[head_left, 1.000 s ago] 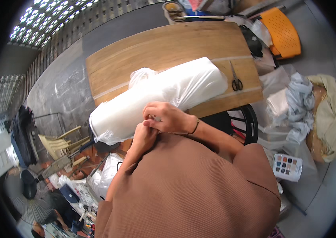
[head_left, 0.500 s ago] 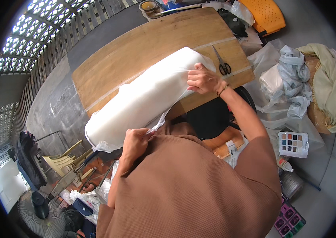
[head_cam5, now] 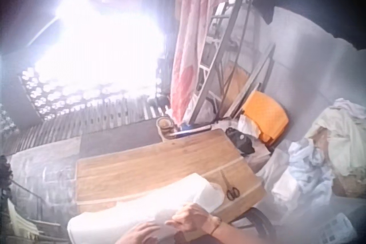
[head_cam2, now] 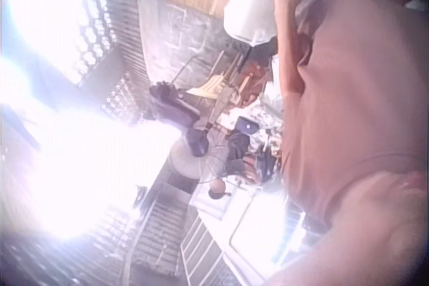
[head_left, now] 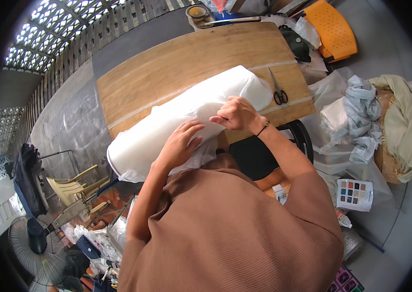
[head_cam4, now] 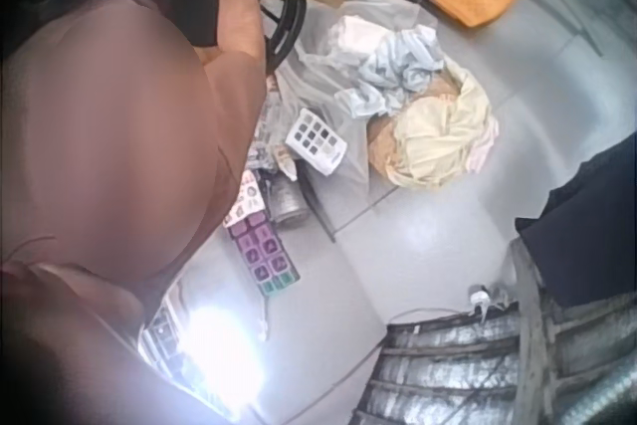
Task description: The person uses scissors to cut open a plastic-wrapped cylindrical package on a wooden table. They remove the plastic wrapping and place it aside, then reposition the package on the table.
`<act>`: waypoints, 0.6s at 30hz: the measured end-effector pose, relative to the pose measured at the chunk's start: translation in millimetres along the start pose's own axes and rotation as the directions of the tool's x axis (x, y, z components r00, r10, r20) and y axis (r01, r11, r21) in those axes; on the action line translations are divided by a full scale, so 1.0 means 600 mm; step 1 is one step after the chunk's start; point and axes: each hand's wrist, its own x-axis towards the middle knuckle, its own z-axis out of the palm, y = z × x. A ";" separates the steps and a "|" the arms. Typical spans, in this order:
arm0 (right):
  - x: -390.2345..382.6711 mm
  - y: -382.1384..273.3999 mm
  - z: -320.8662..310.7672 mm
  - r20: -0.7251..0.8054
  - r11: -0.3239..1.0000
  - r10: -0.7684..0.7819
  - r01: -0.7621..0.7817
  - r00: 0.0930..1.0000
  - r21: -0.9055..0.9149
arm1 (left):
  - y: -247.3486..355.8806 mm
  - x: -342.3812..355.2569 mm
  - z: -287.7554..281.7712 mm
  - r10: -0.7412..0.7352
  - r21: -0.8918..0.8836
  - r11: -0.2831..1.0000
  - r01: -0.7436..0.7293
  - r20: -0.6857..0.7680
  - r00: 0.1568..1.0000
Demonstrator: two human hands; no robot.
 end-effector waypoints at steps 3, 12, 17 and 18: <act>0.000 -0.008 0.007 -0.111 0.997 -0.034 0.041 0.993 0.064 | -0.016 0.083 0.051 0.221 0.196 0.956 -0.220 0.020 0.975; -0.059 -0.049 -0.023 0.092 0.986 0.103 -0.090 0.990 -0.140 | -0.048 0.275 0.136 0.131 0.438 0.861 -0.259 0.303 0.944; -0.121 -0.026 -0.025 0.029 0.955 0.188 -0.176 0.982 -0.240 | -0.046 0.301 0.145 0.164 0.432 0.850 -0.301 0.325 0.931; -0.129 -0.003 -0.033 0.010 0.960 0.166 -0.159 0.986 -0.232 | -0.054 0.298 0.145 0.225 0.464 0.810 -0.359 0.319 0.921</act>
